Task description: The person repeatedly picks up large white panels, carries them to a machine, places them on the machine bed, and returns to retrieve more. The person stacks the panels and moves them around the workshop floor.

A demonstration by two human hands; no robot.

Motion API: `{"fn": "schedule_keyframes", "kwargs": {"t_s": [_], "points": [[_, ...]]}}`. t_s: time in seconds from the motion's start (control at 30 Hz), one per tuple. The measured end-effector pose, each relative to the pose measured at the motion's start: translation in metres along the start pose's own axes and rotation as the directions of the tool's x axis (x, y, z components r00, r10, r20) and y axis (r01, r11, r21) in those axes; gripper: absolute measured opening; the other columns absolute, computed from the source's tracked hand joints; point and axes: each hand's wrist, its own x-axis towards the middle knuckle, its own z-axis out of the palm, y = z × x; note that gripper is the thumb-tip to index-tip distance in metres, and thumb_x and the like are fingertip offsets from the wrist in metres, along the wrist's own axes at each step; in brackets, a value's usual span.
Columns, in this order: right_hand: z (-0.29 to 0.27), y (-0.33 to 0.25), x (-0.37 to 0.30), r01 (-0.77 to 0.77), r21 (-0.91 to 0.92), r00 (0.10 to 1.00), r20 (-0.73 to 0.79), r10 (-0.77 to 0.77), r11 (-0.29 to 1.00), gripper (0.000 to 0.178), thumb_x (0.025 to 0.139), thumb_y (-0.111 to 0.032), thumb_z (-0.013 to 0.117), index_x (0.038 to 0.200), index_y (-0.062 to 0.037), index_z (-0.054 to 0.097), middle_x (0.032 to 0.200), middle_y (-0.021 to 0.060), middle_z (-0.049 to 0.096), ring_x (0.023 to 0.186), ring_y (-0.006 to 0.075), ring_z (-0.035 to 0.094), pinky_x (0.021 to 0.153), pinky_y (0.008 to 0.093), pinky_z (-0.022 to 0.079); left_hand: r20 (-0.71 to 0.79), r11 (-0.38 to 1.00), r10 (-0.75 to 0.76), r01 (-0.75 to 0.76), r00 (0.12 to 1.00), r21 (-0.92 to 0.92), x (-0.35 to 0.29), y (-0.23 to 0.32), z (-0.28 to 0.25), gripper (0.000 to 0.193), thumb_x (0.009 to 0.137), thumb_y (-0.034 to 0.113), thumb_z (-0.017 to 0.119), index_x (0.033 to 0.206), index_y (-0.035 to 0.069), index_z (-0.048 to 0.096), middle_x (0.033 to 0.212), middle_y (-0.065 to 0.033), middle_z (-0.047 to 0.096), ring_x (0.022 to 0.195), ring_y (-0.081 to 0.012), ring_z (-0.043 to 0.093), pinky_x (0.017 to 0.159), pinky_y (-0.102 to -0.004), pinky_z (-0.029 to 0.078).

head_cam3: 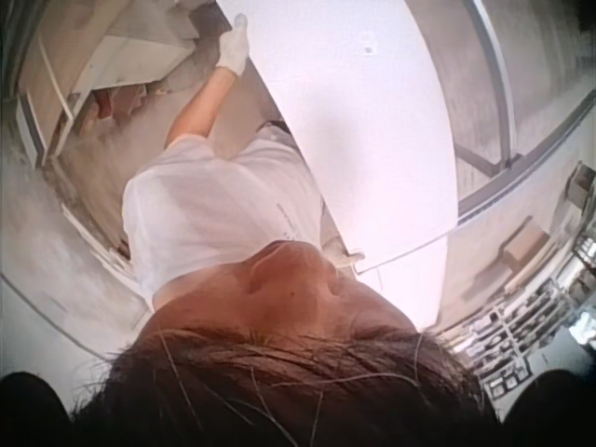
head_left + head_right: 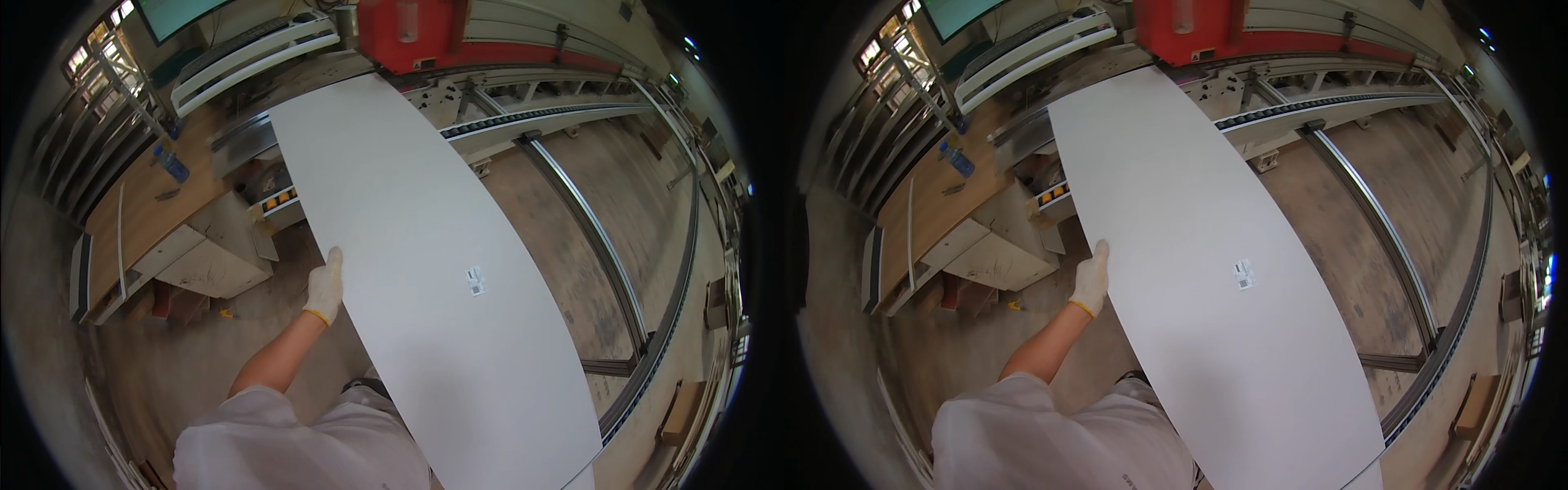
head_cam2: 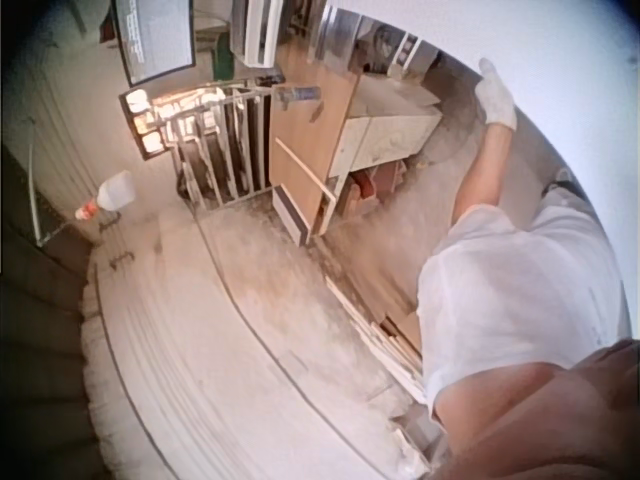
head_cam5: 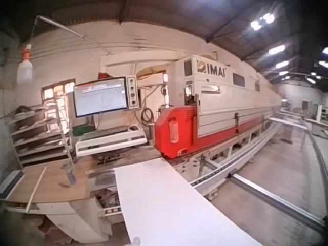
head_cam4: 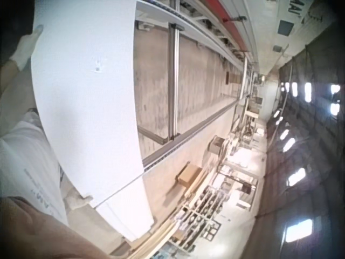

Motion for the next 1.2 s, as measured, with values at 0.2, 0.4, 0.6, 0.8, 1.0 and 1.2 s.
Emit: {"fn": "schedule_keyframes", "kwargs": {"t_s": [0.2, 0.4, 0.6, 0.8, 1.0, 1.2], "points": [[0.054, 0.072, 0.014, 0.233, -0.02, 0.967, -0.101, -0.234, 0.972, 0.056, 0.095, -0.02, 0.075, 0.139, 0.009, 0.054, 0.137, 0.0298, 0.059, 0.124, 0.0412, 0.059, 0.107, 0.0489, 0.051, 0.389, 0.665, 0.153, -0.386, 0.908, 0.64, 0.037, 0.036, -0.041, 0.089, 0.097, 0.073, 0.044, 0.082, -0.01, 0.07, 0.09, -0.0347, 0.069, 0.091, -0.046, 0.069, 0.089, -0.0505, 0.05], [0.035, 0.088, 0.038, 0.169, 0.341, 0.979, -0.164, -0.119, 0.925, 0.063, 0.099, -0.033, 0.068, 0.149, 0.0005, 0.048, 0.153, 0.0222, 0.05, 0.138, 0.0389, 0.05, 0.113, 0.0523, 0.045, 0.073, 0.478, 0.549, -0.385, 0.832, 0.789, 0.207, 0.146, -0.075, 0.084, 0.095, 0.069, 0.046, 0.099, -0.01, 0.073, 0.104, -0.0379, 0.069, 0.1, -0.0502, 0.069, 0.091, -0.0536, 0.054], [0.069, 0.044, 0.034, -0.051, 0.384, 0.994, -0.068, 0.083, 0.922, 0.069, 0.1, -0.043, 0.064, 0.151, -0.0004, 0.046, 0.156, 0.0193, 0.048, 0.14, 0.0384, 0.048, 0.114, 0.0527, 0.044, -0.099, 0.929, 0.134, -0.09, 0.986, 0.358, 0.312, 0.138, -0.031, 0.104, 0.085, 0.079, 0.058, 0.121, -0.018, 0.067, 0.119, -0.035, 0.07, 0.122, -0.04, 0.067, 0.105, -0.0433, 0.049], [0.129, 0.019, 0.051, -0.08, 0.321, 0.991, -0.075, 0.11, 0.944, 0.069, 0.1, -0.044, 0.063, 0.151, 0.0009, 0.047, 0.155, 0.0203, 0.049, 0.14, 0.0388, 0.048, 0.115, 0.0522, 0.042, -0.136, 0.926, 0.192, -0.134, 0.972, 0.352, 0.313, 0.134, -0.021, 0.106, 0.084, 0.08, 0.062, 0.116, -0.021, 0.066, 0.112, -0.0307, 0.073, 0.109, -0.0375, 0.07, 0.095, -0.0428, 0.052], [0.174, 0.013, 0.09, -0.095, 0.313, 0.991, -0.056, 0.118, 0.945, 0.07, 0.099, -0.045, 0.062, 0.15, 0.0022, 0.048, 0.154, 0.0213, 0.049, 0.139, 0.0392, 0.048, 0.116, 0.0516, 0.041, -0.163, 0.901, 0.153, -0.07, 0.975, 0.428, 0.312, 0.152, 0.016, 0.105, 0.084, 0.081, 0.061, 0.11, -0.021, 0.068, 0.107, -0.0312, 0.072, 0.104, -0.0379, 0.07, 0.092, -0.0428, 0.052], [0.213, 0.007, 0.124, -0.104, 0.304, 0.99, -0.06, 0.128, 0.947, 0.071, 0.099, -0.046, 0.061, 0.149, 0.0035, 0.049, 0.154, 0.0222, 0.05, 0.139, 0.0396, 0.048, 0.117, 0.051, 0.04, -0.108, 0.895, 0.213, -0.149, 0.971, 0.421, 0.318, 0.17, 0.08, 0.105, 0.085, 0.08, 0.061, 0.111, -0.021, 0.067, 0.109, -0.0327, 0.072, 0.107, -0.0406, 0.07, 0.095, -0.0432, 0.051]]}}
